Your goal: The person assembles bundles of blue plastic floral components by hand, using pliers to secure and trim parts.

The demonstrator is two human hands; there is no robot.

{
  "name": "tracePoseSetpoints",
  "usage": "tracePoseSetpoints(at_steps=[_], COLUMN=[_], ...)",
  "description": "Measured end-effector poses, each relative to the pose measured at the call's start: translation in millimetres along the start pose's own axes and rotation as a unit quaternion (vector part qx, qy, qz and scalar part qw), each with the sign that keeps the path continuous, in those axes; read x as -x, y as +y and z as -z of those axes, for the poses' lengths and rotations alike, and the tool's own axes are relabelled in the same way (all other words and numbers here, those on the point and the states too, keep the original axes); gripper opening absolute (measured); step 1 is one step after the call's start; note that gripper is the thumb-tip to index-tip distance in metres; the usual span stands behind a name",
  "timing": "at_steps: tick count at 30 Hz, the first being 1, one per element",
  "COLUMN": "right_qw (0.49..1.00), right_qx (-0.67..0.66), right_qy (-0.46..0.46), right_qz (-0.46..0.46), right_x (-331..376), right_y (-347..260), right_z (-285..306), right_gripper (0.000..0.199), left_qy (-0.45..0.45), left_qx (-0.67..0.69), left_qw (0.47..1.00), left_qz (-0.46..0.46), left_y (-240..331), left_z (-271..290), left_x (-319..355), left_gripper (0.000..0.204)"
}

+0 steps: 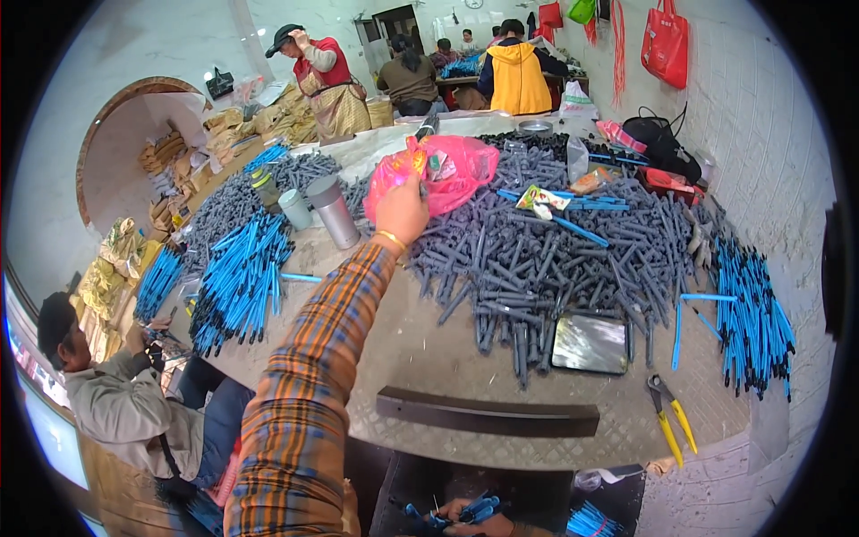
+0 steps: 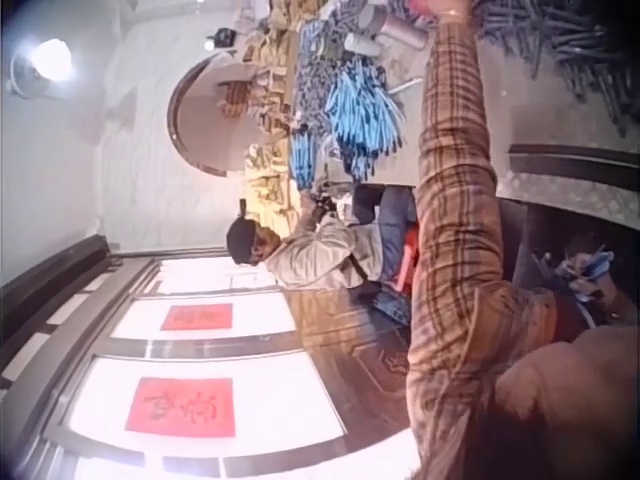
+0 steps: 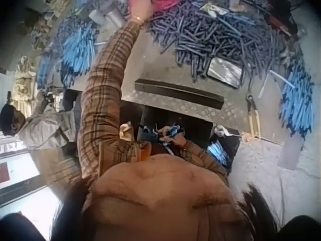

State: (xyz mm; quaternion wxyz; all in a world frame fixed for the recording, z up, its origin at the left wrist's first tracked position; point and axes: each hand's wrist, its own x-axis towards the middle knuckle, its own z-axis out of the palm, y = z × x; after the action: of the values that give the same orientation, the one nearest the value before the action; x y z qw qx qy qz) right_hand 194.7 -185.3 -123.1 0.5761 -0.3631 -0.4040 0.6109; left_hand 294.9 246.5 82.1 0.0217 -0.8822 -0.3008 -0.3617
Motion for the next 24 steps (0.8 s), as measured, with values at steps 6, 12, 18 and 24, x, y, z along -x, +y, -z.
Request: tracePoseSetpoints(at_steps=[6,12,18,24], right_qw=[0.999,0.992,0.986,0.917], right_qx=[-0.007,-0.015,0.027,-0.122], right_qy=[0.026,0.051,-0.007,0.033], right_qz=[-0.042,-0.113,-0.164,-0.377], right_x=[4.0,7.4,6.2,4.6], right_y=[-7.7,21.3,17.5,31.8], right_z=[19.7,41.2,48.8,53.8], right_gripper=[0.018,0.037,0.038,0.026], left_qy=[-0.068,-0.112,-0.086,-0.015], left_qx=[-0.038,-0.108,-0.146,-0.132], left_qw=[0.996,0.988,0.984,0.991], left_qz=[-0.048,0.012,0.053,0.031], left_y=[-7.4,-17.6,-21.0,-29.1], left_z=[-59.6,-94.4,-104.0,-86.0], left_x=[-59.3,-81.1,-84.3,-68.8], left_gripper=[0.025,0.026,0.023,0.017])
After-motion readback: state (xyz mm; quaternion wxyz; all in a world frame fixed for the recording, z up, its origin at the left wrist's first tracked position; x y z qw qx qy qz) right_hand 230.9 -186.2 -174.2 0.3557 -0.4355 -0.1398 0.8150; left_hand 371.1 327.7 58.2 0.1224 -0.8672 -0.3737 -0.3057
